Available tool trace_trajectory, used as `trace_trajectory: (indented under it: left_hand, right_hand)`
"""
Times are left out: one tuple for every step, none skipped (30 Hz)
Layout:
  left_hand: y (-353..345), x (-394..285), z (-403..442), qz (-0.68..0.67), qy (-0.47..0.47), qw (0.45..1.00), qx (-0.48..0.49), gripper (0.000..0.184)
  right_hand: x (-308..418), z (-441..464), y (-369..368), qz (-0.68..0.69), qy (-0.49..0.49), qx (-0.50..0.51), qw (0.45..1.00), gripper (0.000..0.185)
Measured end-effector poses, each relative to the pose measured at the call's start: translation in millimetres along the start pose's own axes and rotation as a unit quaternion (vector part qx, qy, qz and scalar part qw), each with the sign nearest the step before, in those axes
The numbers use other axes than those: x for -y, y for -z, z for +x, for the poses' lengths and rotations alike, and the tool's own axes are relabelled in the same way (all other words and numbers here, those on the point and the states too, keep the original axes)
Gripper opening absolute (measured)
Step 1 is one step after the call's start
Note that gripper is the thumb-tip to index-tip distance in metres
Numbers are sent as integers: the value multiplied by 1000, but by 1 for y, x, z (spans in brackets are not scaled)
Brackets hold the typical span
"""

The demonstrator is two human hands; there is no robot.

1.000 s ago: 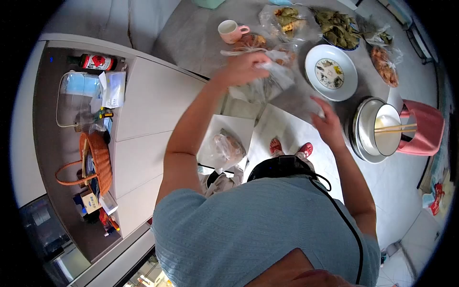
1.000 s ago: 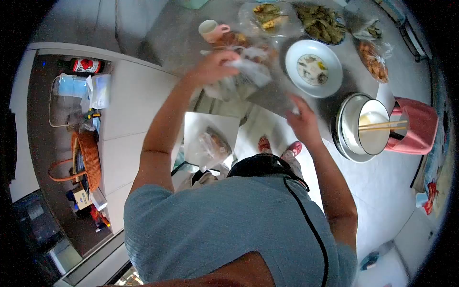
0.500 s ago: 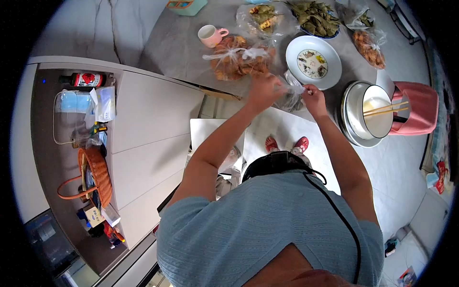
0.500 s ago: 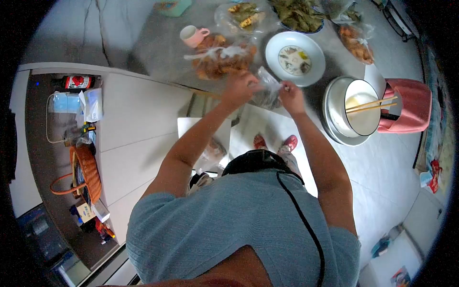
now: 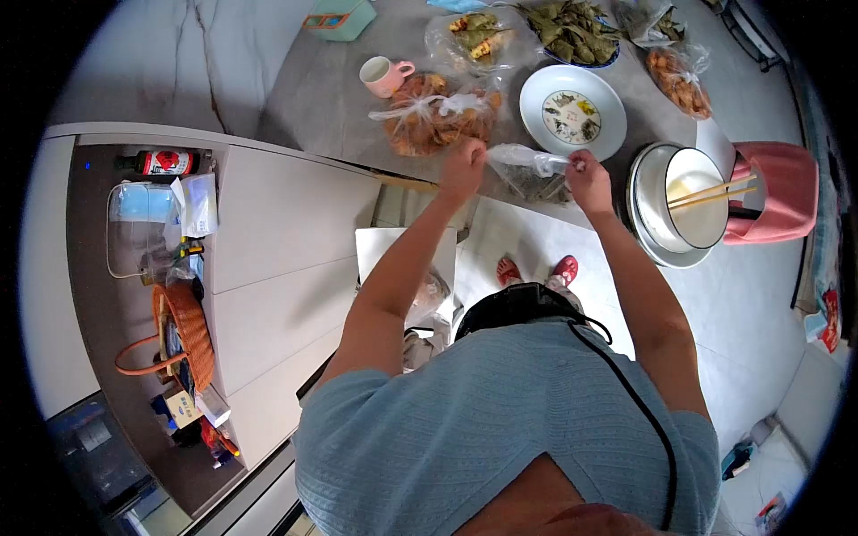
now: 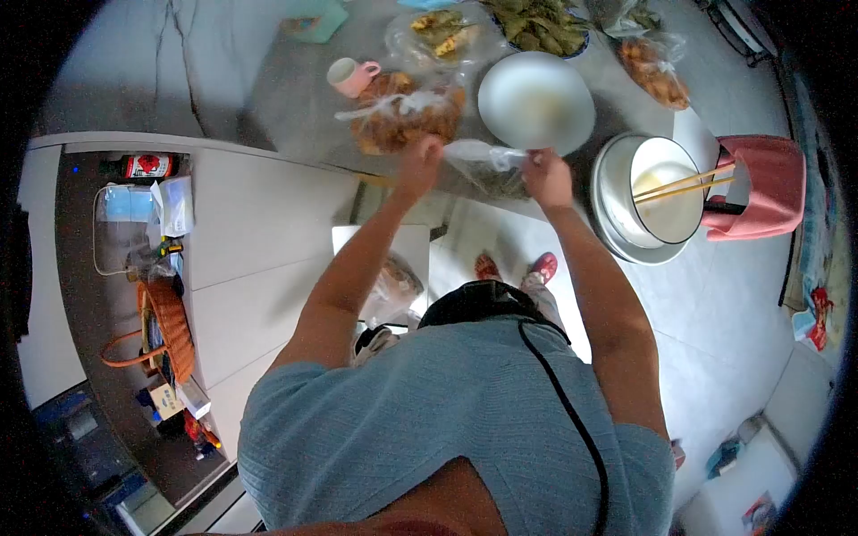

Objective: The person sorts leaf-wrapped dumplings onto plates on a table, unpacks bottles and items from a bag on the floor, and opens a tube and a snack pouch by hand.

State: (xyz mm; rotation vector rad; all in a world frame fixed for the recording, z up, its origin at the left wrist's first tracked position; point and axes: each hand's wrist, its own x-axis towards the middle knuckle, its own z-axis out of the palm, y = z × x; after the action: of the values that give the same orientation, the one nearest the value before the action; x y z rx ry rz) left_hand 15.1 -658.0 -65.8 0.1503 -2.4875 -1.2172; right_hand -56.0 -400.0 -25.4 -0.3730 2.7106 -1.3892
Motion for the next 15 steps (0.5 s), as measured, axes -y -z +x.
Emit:
trace_trajectory:
  left_hand:
    - [-1,-9,-3,0,1,1000,2,11]
    - [-3,-25,-5,-30,0,999,22,16]
    - [-4,-41,-5,-59,0,997,41,22]
    - [-3,-59,-1,-58,1,998,39,22]
    - [-1,-77,4,-15,21,994,110,23]
    - [0,-86,7,28,42,982,181,25]
    - [-2,-80,6,28,43,982,180,25]
    - [-6,-71,8,-31,81,989,121,23]
    - [-9,-64,9,-90,117,987,60,22]
    - [-4,-67,10,-91,117,987,60,22]
    - [8,-73,10,-87,143,986,-14,20]
    - [18,-76,9,-83,169,978,-89,18]
    - [25,-74,5,-83,170,978,-88,18]
    - [31,-71,2,-127,127,980,-85,15]
    - [35,-68,-2,-170,83,979,-82,13]
  right_hand:
    - [8,-1,1,0,-2,1,1000,20]
    - [12,-2,1,-9,0,28,1000,21]
    - [18,-2,1,-19,4,56,998,21]
    - [25,-1,0,-18,6,58,998,21]
    - [31,-1,0,-40,29,42,998,21]
    - [36,0,2,-62,52,26,996,21]
    - [39,0,8,-63,52,27,996,21]
    - [42,1,14,-41,49,1,998,22]
    - [42,1,19,-18,45,-24,999,23]
    - [37,-1,26,-49,31,-35,998,24]
    - [32,-3,33,-50,31,-35,998,24]
    - [27,-7,40,4,68,-49,996,24]
    - [26,-13,47,58,104,-62,991,24]
    - [42,-23,57,65,26,-36,997,19]
    - [39,-33,59,65,24,-36,997,19]
